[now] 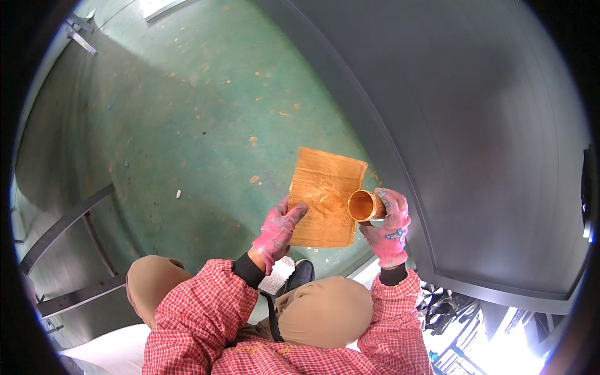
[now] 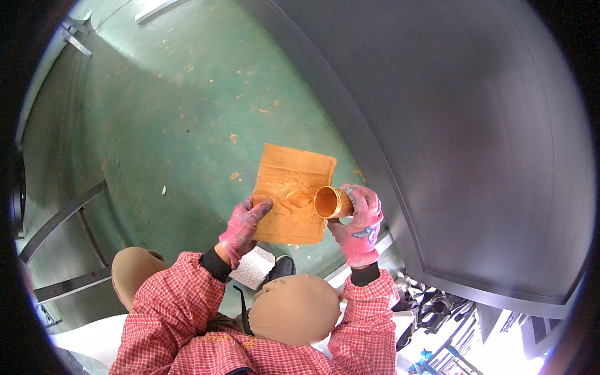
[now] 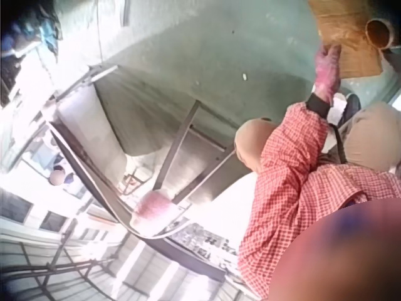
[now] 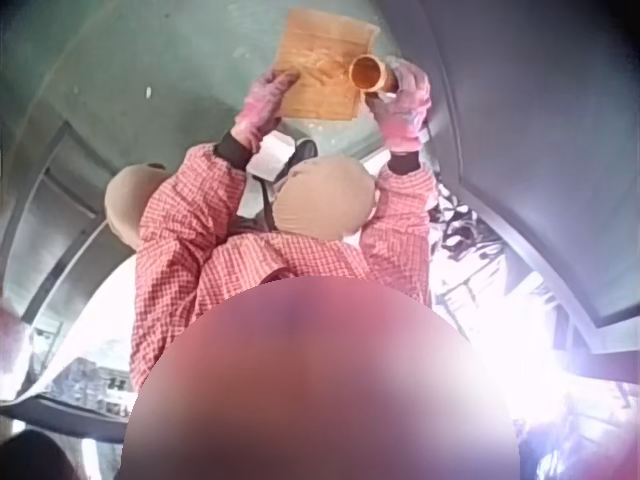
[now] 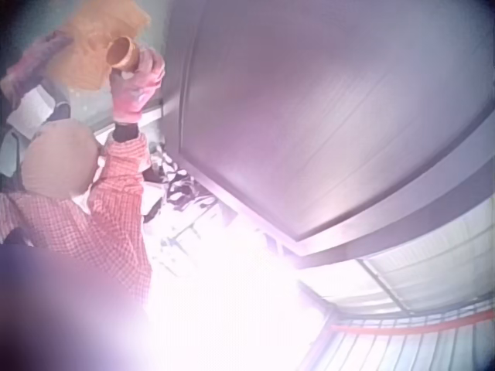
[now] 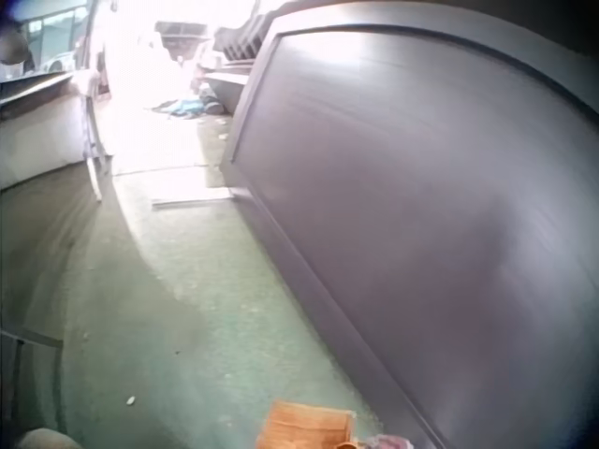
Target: The person rubs a small yellow sponge against a gold-leafed Greek key pattern on a dark gray panel. They hold a gold-leaf sheet in the other hand and continue rubbing the pattern along its length.
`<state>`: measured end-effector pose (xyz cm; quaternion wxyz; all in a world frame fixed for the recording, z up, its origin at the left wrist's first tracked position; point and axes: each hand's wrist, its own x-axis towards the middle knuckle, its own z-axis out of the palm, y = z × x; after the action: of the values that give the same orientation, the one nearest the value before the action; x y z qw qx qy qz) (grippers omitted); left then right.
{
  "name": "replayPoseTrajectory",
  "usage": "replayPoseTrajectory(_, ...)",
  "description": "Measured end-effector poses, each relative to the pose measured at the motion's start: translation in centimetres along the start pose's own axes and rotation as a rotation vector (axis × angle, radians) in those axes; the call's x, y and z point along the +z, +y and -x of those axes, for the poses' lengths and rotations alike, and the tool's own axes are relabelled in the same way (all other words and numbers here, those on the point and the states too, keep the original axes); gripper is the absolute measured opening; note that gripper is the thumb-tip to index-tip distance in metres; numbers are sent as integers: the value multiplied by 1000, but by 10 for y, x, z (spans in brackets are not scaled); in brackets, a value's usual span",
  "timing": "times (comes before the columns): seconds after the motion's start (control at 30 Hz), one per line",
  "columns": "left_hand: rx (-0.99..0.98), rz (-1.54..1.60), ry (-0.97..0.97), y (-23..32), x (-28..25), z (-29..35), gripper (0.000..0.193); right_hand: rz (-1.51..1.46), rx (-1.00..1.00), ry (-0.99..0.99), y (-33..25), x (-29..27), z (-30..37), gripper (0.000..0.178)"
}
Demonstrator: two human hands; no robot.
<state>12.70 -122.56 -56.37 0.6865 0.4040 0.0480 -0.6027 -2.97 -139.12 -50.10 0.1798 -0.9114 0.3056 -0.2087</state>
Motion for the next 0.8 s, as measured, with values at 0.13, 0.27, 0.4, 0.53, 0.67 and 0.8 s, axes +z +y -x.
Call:
replayPoseTrajectory(0.13,8,3,3,8,3,4,43,39,67,-57,15,-1,6,72)
replayPoseTrajectory(0.27,-5,2,47,7,3,5,38,26,157,-46,33,1,16,71)
replayPoseTrajectory(0.4,25,9,66,5,0,5,40,24,374,-23,68,22,37,71)
replayPoseTrajectory(0.53,53,19,94,14,1,9,45,-619,889,171,118,72,68,62)
replayPoseTrajectory(0.67,59,21,56,24,6,13,45,-641,975,397,171,116,111,58)
replayPoseTrajectory(0.8,105,25,112,29,6,14,44,-538,1117,469,167,137,120,64)
